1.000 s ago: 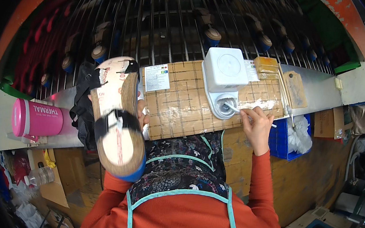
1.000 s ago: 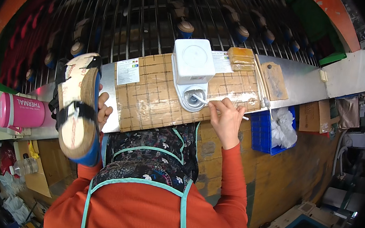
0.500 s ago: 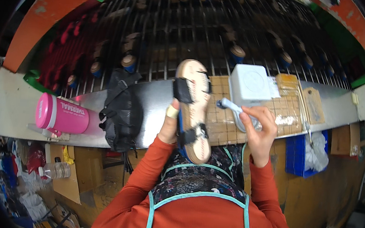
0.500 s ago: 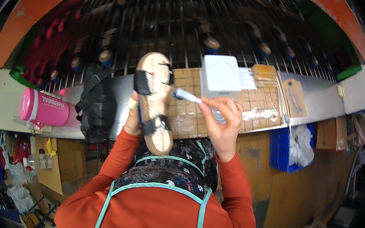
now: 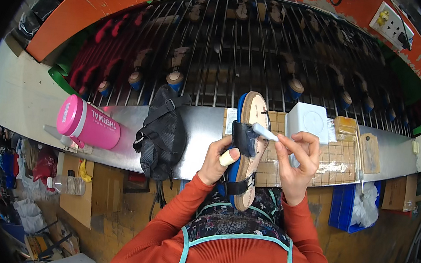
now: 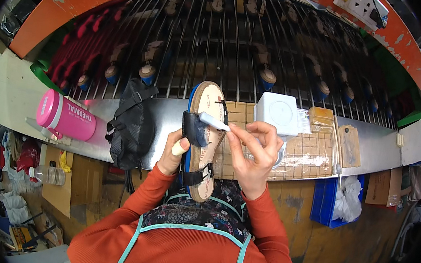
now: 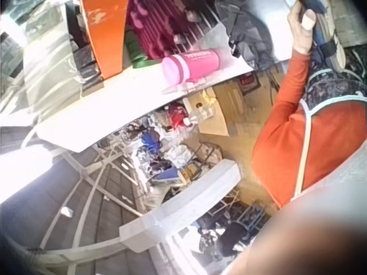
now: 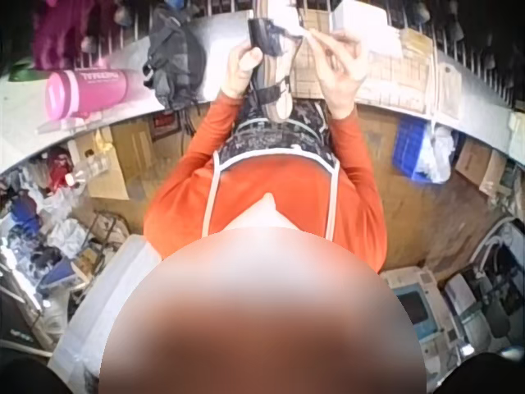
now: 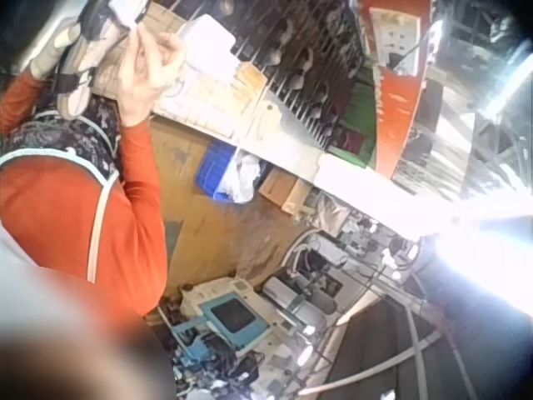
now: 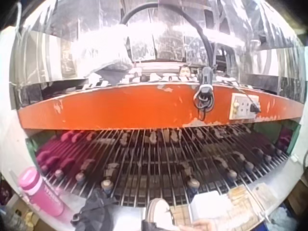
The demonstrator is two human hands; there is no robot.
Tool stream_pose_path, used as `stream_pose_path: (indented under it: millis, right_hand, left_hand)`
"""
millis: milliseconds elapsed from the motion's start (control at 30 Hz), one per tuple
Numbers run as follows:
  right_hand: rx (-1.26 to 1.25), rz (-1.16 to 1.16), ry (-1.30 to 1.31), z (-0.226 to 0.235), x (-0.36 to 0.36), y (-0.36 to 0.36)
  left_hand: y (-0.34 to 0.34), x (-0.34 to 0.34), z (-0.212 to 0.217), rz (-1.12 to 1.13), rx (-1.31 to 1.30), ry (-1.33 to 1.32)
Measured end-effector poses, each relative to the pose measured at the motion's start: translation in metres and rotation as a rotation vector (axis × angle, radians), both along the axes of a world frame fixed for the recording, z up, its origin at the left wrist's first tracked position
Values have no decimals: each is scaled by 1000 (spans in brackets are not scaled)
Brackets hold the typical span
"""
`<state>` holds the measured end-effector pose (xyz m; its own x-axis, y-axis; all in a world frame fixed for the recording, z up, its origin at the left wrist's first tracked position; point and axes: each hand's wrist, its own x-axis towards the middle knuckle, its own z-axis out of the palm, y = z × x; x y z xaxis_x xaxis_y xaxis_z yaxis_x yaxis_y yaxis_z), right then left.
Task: The person repeatedly applies a white adhesive to the sole and strap areas of a blue and black sandal using a small brush. The sandal is held in the left hand while the right hand applies the glue, and the sandal is returned to a metal rack between applications.
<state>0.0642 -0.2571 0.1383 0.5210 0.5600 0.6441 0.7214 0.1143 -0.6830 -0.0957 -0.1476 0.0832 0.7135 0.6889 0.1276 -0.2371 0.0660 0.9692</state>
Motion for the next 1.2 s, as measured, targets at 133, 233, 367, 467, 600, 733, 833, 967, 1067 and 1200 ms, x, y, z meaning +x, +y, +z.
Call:
stream_pose_path:
  millis: [133, 233, 367, 467, 600, 733, 833, 967, 1067, 1200]
  right_hand:
    - [44, -57, -148, 5, 4, 9]
    - [65, -36, -138, 7, 7, 13]
    - [6, 90, -121, 13, 17, 13]
    - [-47, 170, -137, 19, 27, 10]
    - [-74, 216, -169, 24, 35, 9]
    - [-63, 235, -159, 26, 36, 6]
    - [-47, 209, -219, 28, 36, 3]
    - [-25, 153, -376, 31, 35, -4]
    - [-21, 169, -416, 33, 37, -9]
    - [35, 128, -199, 23, 34, -6]
  left_hand:
    - [3, -4, 3, -6, 41, 29]
    - [5, -4, 3, -6, 53, 9]
    - [7, -5, 5, -16, 36, -17]
    - [11, -5, 10, -46, 48, 15]
    - [14, -1, 15, -70, 36, 14]
    - [16, 3, 21, -97, 6, 21]
    - [16, 7, 24, -107, -21, 4]
    - [16, 14, 25, -156, -146, -43]
    - [12, 21, 25, -138, -201, -73]
    - [9, 28, 29, -174, -406, -30]
